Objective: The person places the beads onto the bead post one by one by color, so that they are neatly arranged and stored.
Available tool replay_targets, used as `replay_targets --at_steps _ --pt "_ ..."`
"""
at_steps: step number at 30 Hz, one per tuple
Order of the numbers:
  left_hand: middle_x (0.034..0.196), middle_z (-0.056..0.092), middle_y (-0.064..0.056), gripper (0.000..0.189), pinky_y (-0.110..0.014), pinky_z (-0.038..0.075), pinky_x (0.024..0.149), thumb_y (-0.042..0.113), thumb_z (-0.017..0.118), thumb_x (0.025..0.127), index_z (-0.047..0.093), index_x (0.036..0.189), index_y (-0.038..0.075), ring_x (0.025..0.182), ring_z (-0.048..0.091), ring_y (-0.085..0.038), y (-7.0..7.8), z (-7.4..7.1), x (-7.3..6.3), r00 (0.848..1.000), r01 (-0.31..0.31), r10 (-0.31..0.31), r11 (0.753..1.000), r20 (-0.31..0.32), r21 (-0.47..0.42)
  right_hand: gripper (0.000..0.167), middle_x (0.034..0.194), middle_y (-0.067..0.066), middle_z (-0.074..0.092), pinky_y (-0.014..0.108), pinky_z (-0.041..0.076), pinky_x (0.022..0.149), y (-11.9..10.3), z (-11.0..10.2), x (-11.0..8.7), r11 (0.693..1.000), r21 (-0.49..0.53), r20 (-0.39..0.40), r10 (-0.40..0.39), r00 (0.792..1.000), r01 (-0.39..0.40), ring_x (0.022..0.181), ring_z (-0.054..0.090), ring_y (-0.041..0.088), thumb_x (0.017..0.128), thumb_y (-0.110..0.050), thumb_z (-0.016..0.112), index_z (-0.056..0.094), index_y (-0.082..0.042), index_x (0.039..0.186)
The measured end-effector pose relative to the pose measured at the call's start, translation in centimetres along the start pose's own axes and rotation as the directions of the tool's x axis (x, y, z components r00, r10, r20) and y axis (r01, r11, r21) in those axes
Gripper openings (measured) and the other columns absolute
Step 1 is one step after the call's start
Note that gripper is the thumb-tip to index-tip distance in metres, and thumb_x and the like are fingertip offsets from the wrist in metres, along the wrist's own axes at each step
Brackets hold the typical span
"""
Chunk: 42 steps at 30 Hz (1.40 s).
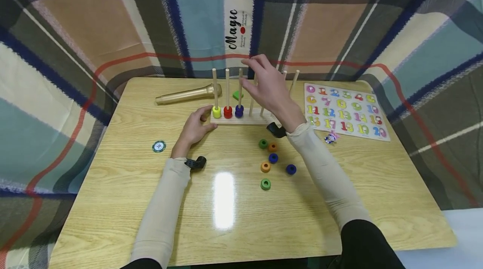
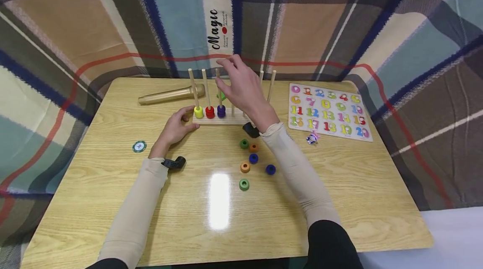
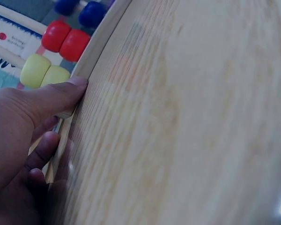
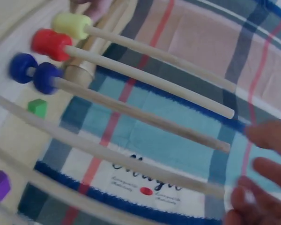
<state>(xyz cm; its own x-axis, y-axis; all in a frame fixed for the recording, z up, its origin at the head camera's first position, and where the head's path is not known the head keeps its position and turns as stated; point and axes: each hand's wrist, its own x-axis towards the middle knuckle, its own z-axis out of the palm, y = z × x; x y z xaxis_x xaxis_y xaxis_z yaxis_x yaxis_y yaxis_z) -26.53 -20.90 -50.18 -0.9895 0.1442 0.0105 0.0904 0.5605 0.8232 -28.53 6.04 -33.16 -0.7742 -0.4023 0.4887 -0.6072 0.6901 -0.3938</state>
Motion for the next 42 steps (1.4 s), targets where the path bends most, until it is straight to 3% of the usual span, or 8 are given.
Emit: replay_targets --at_steps 5,9,13,20,26,32,36,42 --pt "0.150 0.048 -0.025 0.072 -0.056 0.044 0.104 0.012 0.077 0.099 0.045 0.163 0.011 0.122 0.051 -0.039 0.0 -0.1 0.1 1.000 -0.003 0.003 1.000 0.002 0.003 0.024 0.115 0.016 0.070 0.038 0.050 0.066 1.5 0.7 -4.2 0.989 0.055 -0.139 -0.130 0.982 0.139 0.076 0.061 0.026 0.101 -0.011 0.071 0.074 0.000 0.123" --pt "0.151 0.049 -0.024 0.072 -0.055 0.044 0.103 0.012 0.077 0.099 0.045 0.163 0.011 0.121 0.052 -0.038 0.0 -0.2 0.1 1.000 -0.003 0.003 1.000 0.005 0.003 0.022 0.103 0.012 0.074 0.043 0.058 0.077 2.9 2.2 -8.2 0.997 -0.027 0.128 -0.071 0.989 0.075 0.088 0.068 0.028 0.100 -0.016 0.073 0.076 -0.002 0.116" --pt "0.153 0.049 -0.024 0.072 -0.054 0.045 0.102 0.012 0.077 0.099 0.044 0.163 0.010 0.121 0.052 -0.038 -0.2 -0.2 0.2 1.000 -0.002 0.002 1.000 0.006 0.008 0.036 0.109 0.012 0.074 0.046 0.059 0.085 4.2 3.7 -11.0 0.990 -0.144 0.417 0.059 0.907 0.002 0.099 0.070 0.029 0.098 -0.027 0.077 0.074 -0.003 0.125" --pt "0.152 0.050 -0.023 0.072 -0.055 0.045 0.103 0.014 0.078 0.099 0.045 0.163 0.011 0.121 0.052 -0.038 -0.2 -0.1 0.2 1.000 0.014 -0.014 1.000 0.008 0.002 0.028 0.105 0.009 0.074 0.045 0.057 0.082 5.2 5.2 -12.8 0.985 -0.164 0.538 0.127 0.833 -0.044 0.090 0.067 0.024 0.097 -0.029 0.079 0.076 -0.007 0.115" --pt "0.151 0.050 -0.025 0.073 -0.055 0.045 0.104 0.012 0.078 0.099 0.044 0.163 0.010 0.122 0.052 -0.039 -0.1 0.1 0.1 1.000 0.010 -0.010 1.000 0.005 -0.011 0.033 0.110 0.009 0.074 0.044 0.059 0.083 3.9 3.5 -11.0 0.993 -0.081 0.457 0.116 0.882 -0.088 0.099 0.070 0.027 0.096 -0.019 0.081 0.072 -0.005 0.124" --pt "0.148 0.052 -0.025 0.073 -0.055 0.045 0.105 0.011 0.078 0.098 0.044 0.163 0.009 0.122 0.052 -0.039 -0.1 0.1 0.2 1.000 0.014 -0.014 1.000 0.000 -0.007 0.029 0.111 0.011 0.070 0.041 0.057 0.076 1.9 -0.5 -6.6 1.000 0.009 0.127 0.028 0.991 -0.029 0.095 0.068 0.029 0.097 -0.014 0.080 0.070 -0.005 0.122" --pt "0.142 0.054 -0.025 0.072 -0.054 0.044 0.104 0.010 0.077 0.099 0.045 0.163 0.009 0.120 0.052 -0.038 0.0 0.1 0.2 1.000 0.017 -0.017 1.000 -0.005 -0.003 0.028 0.114 0.011 0.070 0.039 0.053 0.076 1.1 -2.2 -3.6 1.000 0.009 -0.033 0.000 0.999 0.000 0.092 0.065 0.028 0.099 -0.015 0.077 0.071 -0.005 0.125" --pt "0.142 0.054 -0.025 0.072 -0.053 0.044 0.104 0.011 0.077 0.099 0.044 0.163 0.009 0.120 0.051 -0.037 0.0 0.2 0.1 1.000 0.013 -0.013 1.000 -0.004 0.000 0.031 0.120 0.012 0.069 0.042 0.051 0.077 1.0 -2.3 -1.1 0.997 -0.059 -0.043 0.055 0.998 -0.057 0.091 0.062 0.028 0.102 -0.019 0.074 0.072 -0.007 0.131"
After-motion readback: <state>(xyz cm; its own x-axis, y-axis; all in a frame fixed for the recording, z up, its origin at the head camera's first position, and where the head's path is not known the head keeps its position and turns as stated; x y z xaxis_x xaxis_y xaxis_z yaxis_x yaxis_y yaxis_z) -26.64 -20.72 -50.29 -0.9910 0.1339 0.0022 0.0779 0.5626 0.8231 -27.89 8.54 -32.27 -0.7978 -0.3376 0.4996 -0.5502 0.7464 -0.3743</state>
